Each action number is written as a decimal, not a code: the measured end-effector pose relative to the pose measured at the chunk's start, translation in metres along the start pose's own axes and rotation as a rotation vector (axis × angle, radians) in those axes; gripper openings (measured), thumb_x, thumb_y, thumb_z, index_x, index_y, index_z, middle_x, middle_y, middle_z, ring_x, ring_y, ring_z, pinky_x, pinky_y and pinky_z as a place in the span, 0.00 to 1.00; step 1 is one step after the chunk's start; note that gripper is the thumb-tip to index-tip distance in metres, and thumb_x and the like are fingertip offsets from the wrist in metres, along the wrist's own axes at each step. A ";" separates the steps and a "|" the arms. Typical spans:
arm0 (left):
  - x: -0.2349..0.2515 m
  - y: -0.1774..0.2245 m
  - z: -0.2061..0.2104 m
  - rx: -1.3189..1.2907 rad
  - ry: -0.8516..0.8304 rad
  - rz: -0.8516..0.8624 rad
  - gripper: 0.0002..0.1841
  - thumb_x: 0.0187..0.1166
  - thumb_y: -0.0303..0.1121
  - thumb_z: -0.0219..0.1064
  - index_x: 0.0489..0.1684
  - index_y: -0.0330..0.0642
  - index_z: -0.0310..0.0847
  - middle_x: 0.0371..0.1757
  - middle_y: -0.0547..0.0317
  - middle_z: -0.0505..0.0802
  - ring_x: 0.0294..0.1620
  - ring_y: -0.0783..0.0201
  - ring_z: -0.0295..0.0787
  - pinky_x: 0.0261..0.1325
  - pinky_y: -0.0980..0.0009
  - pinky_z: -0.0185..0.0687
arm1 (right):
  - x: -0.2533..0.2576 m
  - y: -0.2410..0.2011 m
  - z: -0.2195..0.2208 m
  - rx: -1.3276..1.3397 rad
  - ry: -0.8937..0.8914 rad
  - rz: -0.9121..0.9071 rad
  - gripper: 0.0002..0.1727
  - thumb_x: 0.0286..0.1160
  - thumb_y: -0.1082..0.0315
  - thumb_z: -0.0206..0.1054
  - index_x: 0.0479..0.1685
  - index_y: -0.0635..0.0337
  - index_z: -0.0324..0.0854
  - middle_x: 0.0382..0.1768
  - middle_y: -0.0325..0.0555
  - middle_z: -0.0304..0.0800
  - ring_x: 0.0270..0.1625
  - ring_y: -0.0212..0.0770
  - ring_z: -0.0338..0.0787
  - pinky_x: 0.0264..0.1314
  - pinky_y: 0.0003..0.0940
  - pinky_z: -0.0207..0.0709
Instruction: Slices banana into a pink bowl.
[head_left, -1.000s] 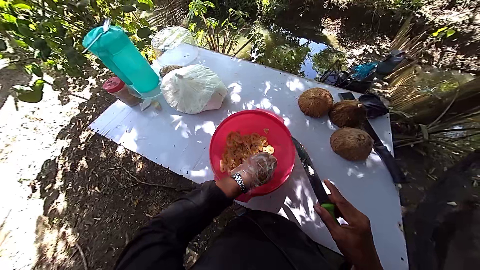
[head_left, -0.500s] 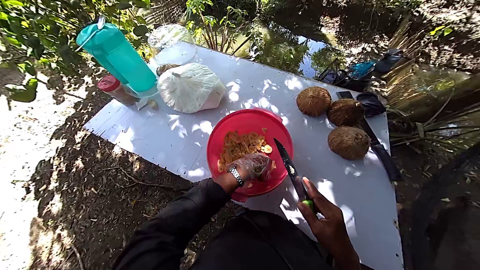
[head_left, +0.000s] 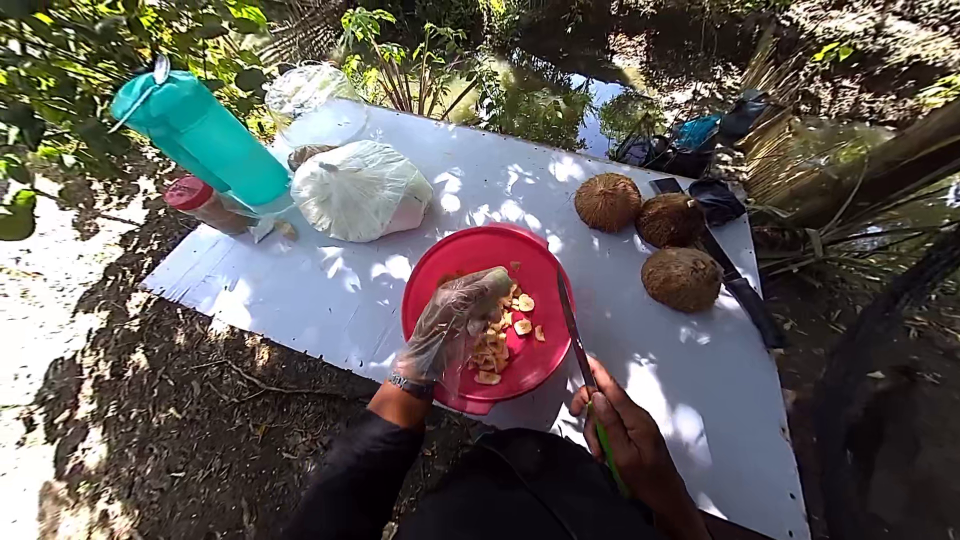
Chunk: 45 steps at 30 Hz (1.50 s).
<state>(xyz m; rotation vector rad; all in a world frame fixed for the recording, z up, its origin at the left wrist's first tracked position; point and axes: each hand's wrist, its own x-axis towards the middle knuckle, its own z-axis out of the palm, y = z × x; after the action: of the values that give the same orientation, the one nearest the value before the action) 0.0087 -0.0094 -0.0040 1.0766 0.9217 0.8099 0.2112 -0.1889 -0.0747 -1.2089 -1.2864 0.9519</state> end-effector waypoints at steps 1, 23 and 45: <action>-0.006 -0.002 -0.003 -0.107 0.033 0.004 0.13 0.88 0.38 0.59 0.58 0.44 0.86 0.43 0.61 0.93 0.36 0.74 0.88 0.36 0.80 0.85 | 0.003 -0.001 0.002 0.003 -0.032 -0.013 0.27 0.95 0.64 0.45 0.87 0.70 0.62 0.42 0.38 0.90 0.19 0.22 0.75 0.19 0.18 0.74; -0.018 -0.010 -0.007 -0.245 0.075 -0.029 0.22 0.78 0.21 0.66 0.73 0.29 0.77 0.63 0.37 0.90 0.60 0.47 0.91 0.65 0.56 0.89 | 0.024 -0.002 0.022 -0.282 -0.108 -0.136 0.26 0.95 0.61 0.46 0.90 0.47 0.67 0.30 0.38 0.86 0.20 0.26 0.76 0.23 0.21 0.76; -0.025 -0.008 -0.006 -0.385 0.067 0.004 0.21 0.83 0.20 0.58 0.75 0.25 0.73 0.67 0.33 0.87 0.65 0.45 0.89 0.70 0.54 0.85 | 0.029 -0.008 0.022 -0.249 -0.141 -0.155 0.27 0.96 0.62 0.45 0.90 0.53 0.66 0.30 0.37 0.84 0.20 0.25 0.74 0.21 0.19 0.74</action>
<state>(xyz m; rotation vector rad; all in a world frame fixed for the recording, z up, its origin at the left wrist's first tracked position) -0.0060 -0.0316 -0.0073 0.7192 0.7782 0.9847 0.1912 -0.1593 -0.0638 -1.2262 -1.6243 0.7914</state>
